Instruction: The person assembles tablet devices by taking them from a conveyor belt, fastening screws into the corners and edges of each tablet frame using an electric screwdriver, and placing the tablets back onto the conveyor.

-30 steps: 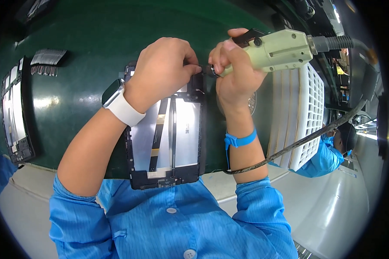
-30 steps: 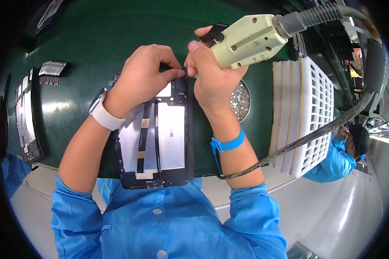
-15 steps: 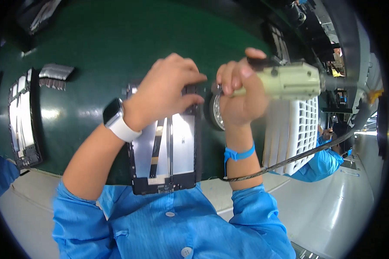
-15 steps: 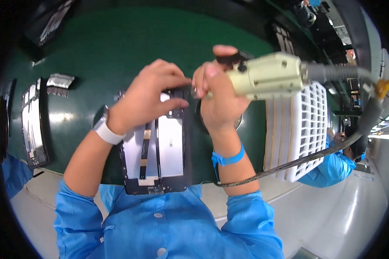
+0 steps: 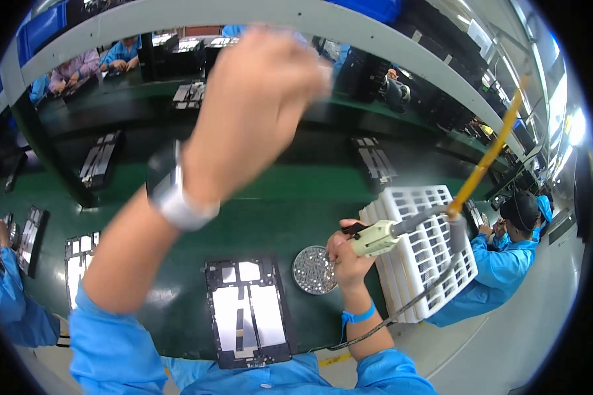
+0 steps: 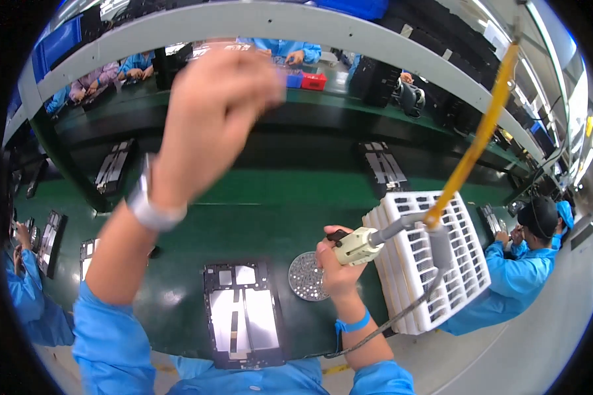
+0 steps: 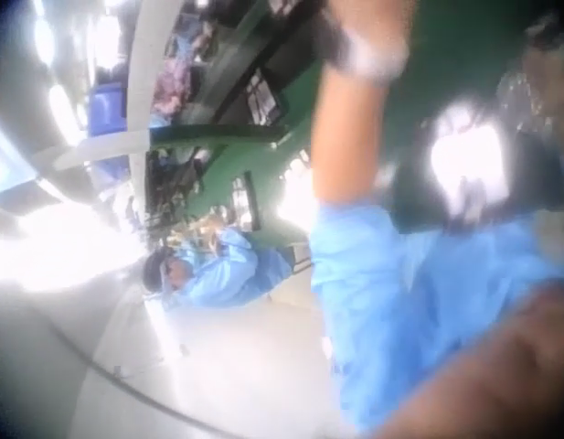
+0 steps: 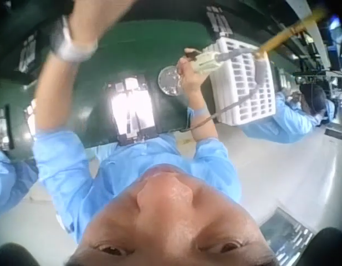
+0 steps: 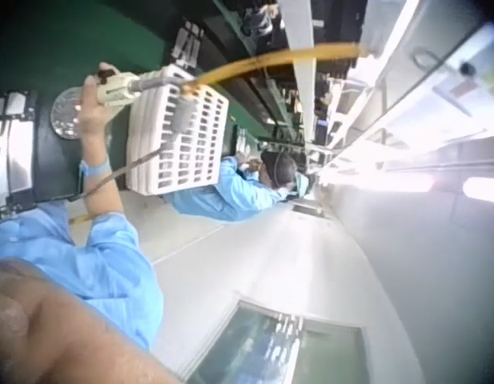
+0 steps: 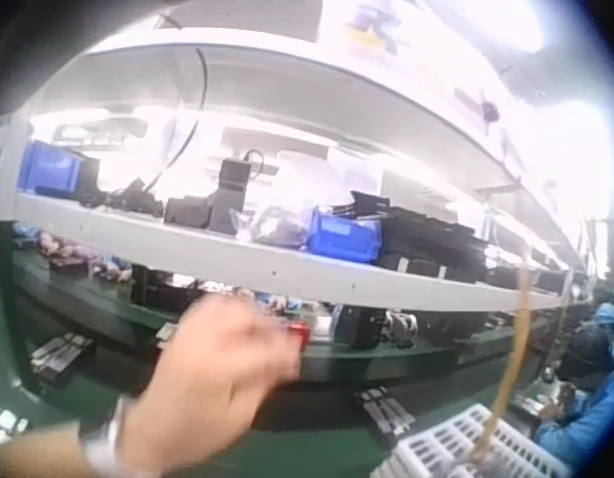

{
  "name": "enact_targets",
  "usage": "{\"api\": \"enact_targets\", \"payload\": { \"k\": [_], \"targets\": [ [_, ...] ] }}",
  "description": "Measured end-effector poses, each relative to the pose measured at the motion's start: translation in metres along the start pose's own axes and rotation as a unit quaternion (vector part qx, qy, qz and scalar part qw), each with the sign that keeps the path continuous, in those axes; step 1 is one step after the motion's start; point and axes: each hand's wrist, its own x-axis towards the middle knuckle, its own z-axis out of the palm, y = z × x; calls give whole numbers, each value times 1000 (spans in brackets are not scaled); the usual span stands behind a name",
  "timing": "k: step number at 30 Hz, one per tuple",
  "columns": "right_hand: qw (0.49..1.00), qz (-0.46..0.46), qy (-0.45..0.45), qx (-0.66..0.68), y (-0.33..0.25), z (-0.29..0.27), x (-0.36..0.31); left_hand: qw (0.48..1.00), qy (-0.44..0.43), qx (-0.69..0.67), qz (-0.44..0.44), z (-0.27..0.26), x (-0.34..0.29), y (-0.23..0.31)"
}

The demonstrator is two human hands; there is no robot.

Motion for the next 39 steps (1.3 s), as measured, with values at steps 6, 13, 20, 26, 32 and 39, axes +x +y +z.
{"api": "enact_targets", "payload": {
  "k": [6, 13, 20, 26, 32, 39],
  "targets": [
    [996, 61, 12, 56, 13, 2, 0, 999, -24, -4, -47, 45, 152, -59],
    [998, -18, -13, -60, 8, -16, -1, 996, 31, 81, -26, 66, 160, -82],
    [996, 16, 49, 71, 24, -26, 9, 987, 31, -102, -119, 29, -25, 37],
    [995, 85, 24, 56, 26, -6, 20, 871, -242, -94, -417, 7, -209, 96],
    [995, 38, 19, 89, 40, -1, 10, 851, -303, -70, -424, 4, -243, 109],
    [995, 58, 0, 75, 47, 11, 1, 830, -285, -116, -465, 4, -256, 106]
  ]
}}
